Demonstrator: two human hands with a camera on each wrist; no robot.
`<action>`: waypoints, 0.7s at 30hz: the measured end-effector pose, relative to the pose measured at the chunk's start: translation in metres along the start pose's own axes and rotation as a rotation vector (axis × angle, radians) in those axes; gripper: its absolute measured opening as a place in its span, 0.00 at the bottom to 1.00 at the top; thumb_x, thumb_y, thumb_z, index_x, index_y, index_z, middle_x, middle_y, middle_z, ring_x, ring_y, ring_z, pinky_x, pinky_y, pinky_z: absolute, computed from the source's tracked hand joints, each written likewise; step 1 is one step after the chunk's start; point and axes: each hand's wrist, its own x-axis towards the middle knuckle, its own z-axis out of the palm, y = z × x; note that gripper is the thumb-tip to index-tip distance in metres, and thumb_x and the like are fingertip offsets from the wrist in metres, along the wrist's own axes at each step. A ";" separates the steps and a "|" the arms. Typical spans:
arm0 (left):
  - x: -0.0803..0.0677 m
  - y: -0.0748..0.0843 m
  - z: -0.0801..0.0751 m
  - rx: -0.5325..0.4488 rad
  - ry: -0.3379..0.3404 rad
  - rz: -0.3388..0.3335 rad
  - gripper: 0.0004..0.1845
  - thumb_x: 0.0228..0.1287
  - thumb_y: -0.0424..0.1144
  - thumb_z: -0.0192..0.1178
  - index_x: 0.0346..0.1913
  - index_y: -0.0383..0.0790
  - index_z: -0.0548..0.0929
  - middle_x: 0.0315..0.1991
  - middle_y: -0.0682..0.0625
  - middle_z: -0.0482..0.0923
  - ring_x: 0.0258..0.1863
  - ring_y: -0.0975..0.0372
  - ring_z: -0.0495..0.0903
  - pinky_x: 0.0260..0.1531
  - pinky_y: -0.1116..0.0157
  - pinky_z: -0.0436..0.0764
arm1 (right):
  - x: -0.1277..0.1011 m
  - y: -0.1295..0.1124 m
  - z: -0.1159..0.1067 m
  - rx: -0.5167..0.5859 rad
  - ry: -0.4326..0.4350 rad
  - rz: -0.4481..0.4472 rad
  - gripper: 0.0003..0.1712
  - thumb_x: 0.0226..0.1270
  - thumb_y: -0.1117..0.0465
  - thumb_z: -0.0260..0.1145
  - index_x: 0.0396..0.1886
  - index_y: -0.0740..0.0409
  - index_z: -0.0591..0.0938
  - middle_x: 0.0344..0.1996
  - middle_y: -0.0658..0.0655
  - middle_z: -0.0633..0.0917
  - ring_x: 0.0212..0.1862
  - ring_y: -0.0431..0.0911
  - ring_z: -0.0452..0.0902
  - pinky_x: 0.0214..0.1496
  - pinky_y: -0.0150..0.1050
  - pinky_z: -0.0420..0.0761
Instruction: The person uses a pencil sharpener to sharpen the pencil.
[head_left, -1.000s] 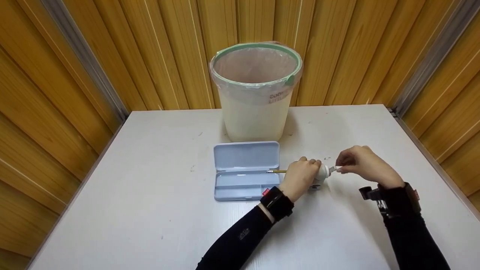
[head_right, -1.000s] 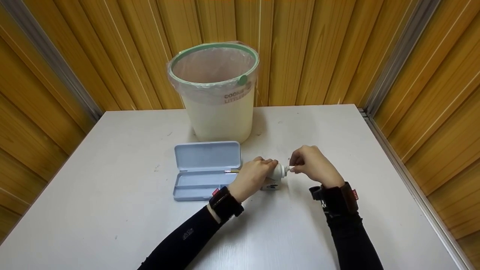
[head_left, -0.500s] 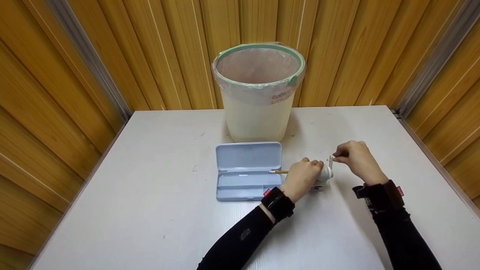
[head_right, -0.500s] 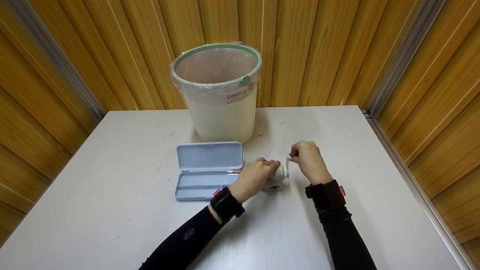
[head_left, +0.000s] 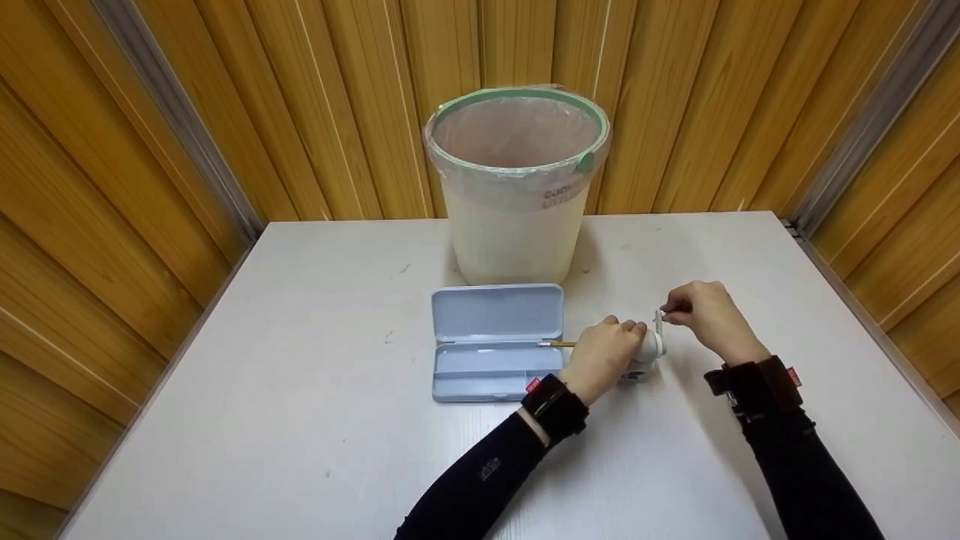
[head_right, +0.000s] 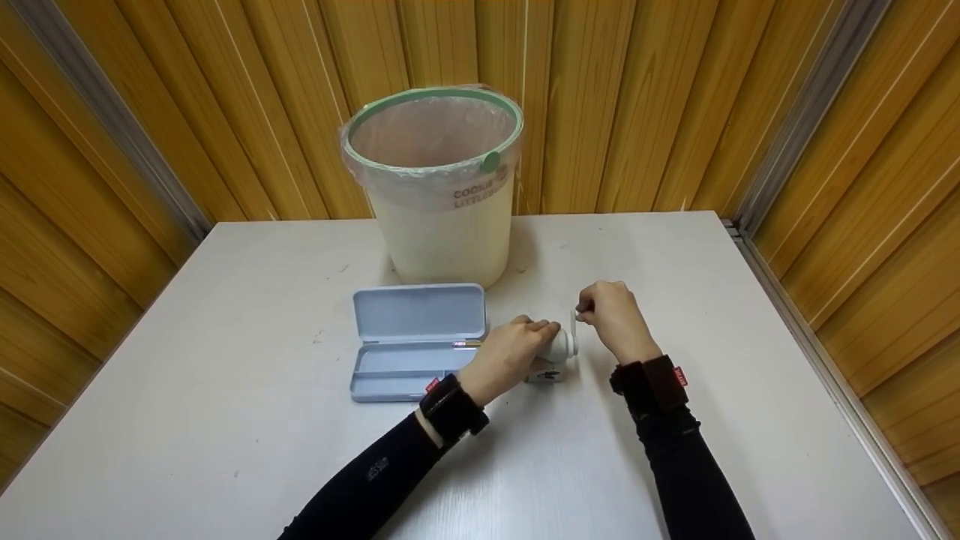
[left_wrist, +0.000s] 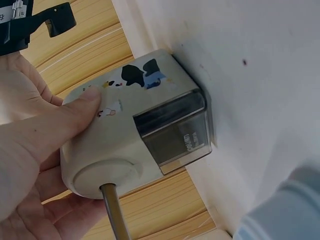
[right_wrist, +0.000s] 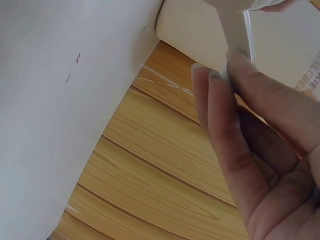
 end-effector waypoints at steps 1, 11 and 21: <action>0.000 0.000 0.000 0.002 0.004 0.003 0.16 0.60 0.41 0.68 0.52 0.48 0.83 0.44 0.59 0.86 0.37 0.66 0.82 0.33 0.74 0.83 | 0.001 0.000 0.001 -0.005 -0.002 0.003 0.02 0.53 0.74 0.72 0.26 0.70 0.85 0.27 0.66 0.88 0.31 0.55 0.85 0.29 0.30 0.77; -0.002 -0.002 0.001 -0.005 0.028 0.022 0.16 0.58 0.41 0.69 0.51 0.48 0.83 0.43 0.58 0.87 0.36 0.66 0.82 0.32 0.73 0.83 | 0.008 0.005 0.012 -0.065 -0.041 0.005 0.02 0.53 0.75 0.71 0.25 0.70 0.85 0.26 0.66 0.87 0.29 0.54 0.83 0.31 0.40 0.80; -0.003 -0.003 0.001 -0.022 0.039 0.010 0.18 0.57 0.44 0.71 0.51 0.48 0.83 0.43 0.59 0.86 0.37 0.66 0.83 0.31 0.72 0.84 | 0.011 0.016 0.025 -0.108 -0.169 -0.030 0.06 0.52 0.76 0.70 0.20 0.65 0.84 0.19 0.57 0.85 0.25 0.44 0.75 0.29 0.34 0.74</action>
